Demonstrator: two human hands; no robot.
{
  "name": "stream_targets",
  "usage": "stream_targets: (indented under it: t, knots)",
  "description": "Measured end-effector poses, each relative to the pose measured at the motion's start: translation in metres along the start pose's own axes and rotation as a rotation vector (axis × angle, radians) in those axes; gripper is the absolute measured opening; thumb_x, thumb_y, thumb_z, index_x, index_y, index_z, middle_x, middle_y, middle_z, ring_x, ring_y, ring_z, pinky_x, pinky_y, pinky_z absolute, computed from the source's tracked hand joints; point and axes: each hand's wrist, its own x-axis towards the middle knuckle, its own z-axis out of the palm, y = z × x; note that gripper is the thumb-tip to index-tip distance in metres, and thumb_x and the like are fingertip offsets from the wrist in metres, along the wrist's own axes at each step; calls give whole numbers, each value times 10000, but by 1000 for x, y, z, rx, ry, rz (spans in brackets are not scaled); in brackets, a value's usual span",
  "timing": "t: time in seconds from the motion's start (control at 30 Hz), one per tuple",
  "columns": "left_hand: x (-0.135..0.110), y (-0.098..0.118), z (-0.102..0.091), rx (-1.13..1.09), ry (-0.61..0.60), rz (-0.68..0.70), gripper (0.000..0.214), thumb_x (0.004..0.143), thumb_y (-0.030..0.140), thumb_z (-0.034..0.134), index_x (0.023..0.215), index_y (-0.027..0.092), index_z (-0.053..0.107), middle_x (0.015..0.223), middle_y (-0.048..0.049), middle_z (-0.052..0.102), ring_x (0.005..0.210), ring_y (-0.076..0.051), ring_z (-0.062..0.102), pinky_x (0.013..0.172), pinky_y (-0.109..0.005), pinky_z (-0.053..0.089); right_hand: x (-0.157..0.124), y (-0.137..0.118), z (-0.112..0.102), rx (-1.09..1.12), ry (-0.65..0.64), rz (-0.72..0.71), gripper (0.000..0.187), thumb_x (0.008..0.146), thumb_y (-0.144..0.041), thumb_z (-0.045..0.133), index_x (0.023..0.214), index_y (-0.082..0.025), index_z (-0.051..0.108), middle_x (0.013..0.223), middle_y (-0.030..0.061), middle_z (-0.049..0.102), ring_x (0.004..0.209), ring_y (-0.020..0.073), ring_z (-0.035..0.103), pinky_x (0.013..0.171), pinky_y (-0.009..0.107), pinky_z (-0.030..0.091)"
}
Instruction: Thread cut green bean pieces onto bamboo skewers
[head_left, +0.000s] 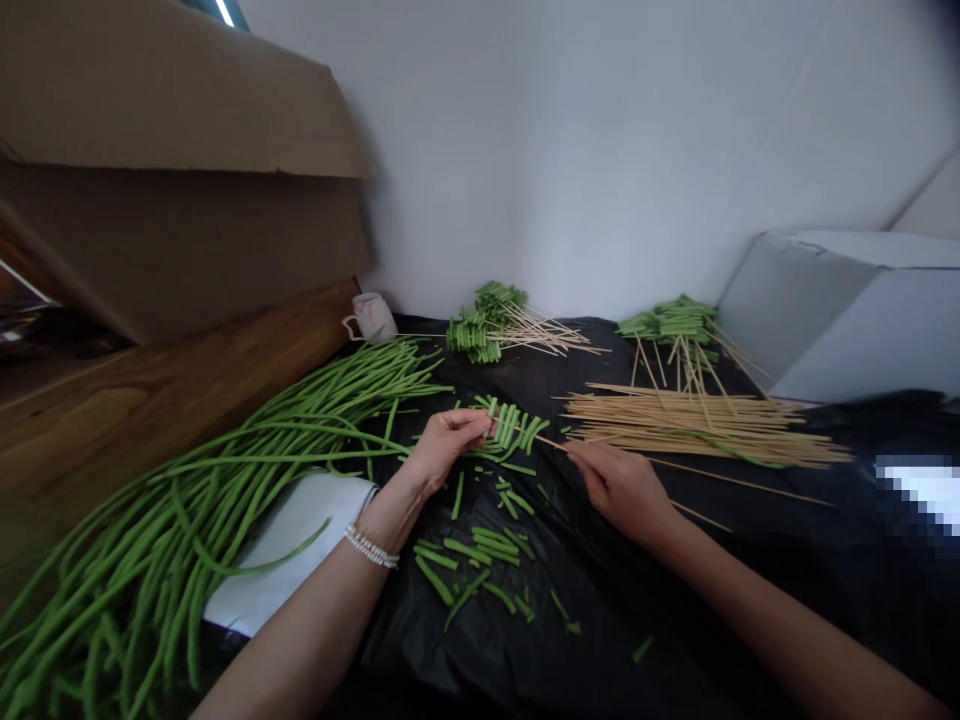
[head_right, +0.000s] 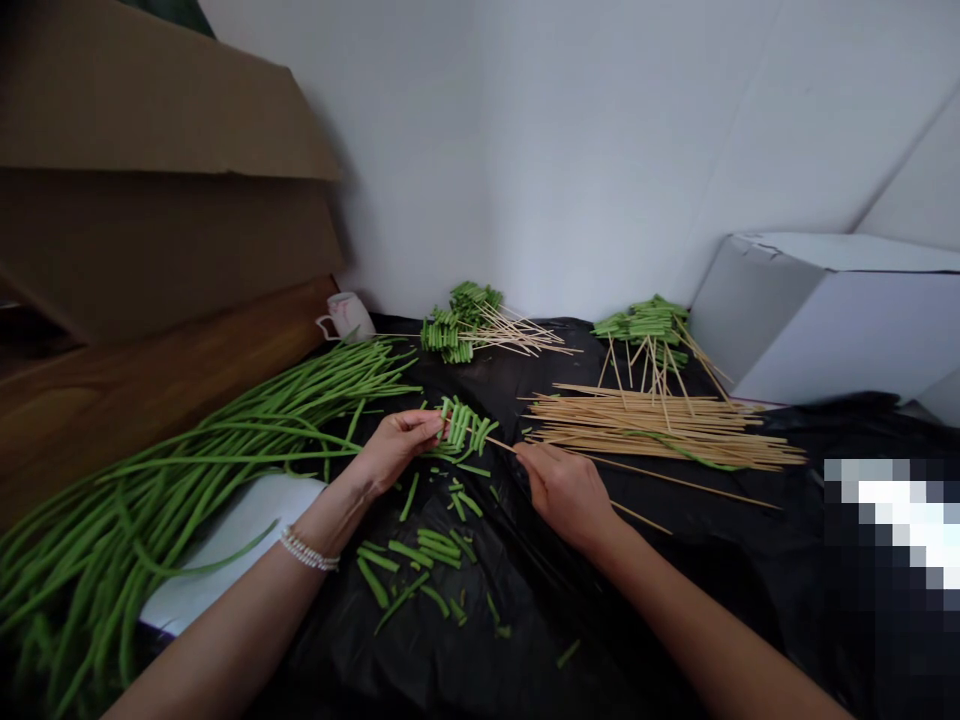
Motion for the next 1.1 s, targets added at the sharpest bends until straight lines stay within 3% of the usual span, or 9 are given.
stream_targets:
  t: [0.3,0.6,0.87,0.97,1.03,1.1]
  knots:
    - [2,3,-2,-126,46,5,314,588,299,855,839,143,749,786,-38,711,716,-94,616,679,-196,470,3,0,2,8,-3,12,256,949,-238,433,1096,-210,641,1043,38,720,917,164,682,829,286,534]
    - [2,6,-3,-216,104,-115,391,432,258,917,755,120,744,748,-43,711,676,-93,619,646,-191,500,1,0,-1,-17,-20,0,262,946,-209,413,1058,-215,650,1017,49,722,910,168,681,819,281,533]
    - [1,5,-2,-197,44,-139,359,444,251,910,731,127,733,676,6,647,619,-67,564,665,-218,489,1,0,-2,-29,3,-14,258,943,-195,419,1076,-191,639,1004,51,723,887,166,683,803,280,535]
    - [1,8,-5,-54,34,-76,352,499,297,887,778,149,733,728,-1,666,658,-81,575,705,-235,472,2,2,-2,-52,33,-25,245,939,-204,440,1068,-189,647,1000,49,726,900,172,685,818,289,533]
    - [1,13,-9,185,21,9,342,550,320,859,818,150,731,755,-16,681,681,-99,580,708,-240,452,3,5,-2,-59,70,-24,237,934,-206,457,1069,-185,650,1007,51,727,914,173,684,830,290,531]
    - [0,20,-17,466,-68,78,309,593,322,827,823,141,727,747,-27,683,685,-118,576,690,-244,433,3,9,-4,-60,115,-14,235,929,-203,466,1070,-175,652,1014,59,726,920,173,684,841,290,529]
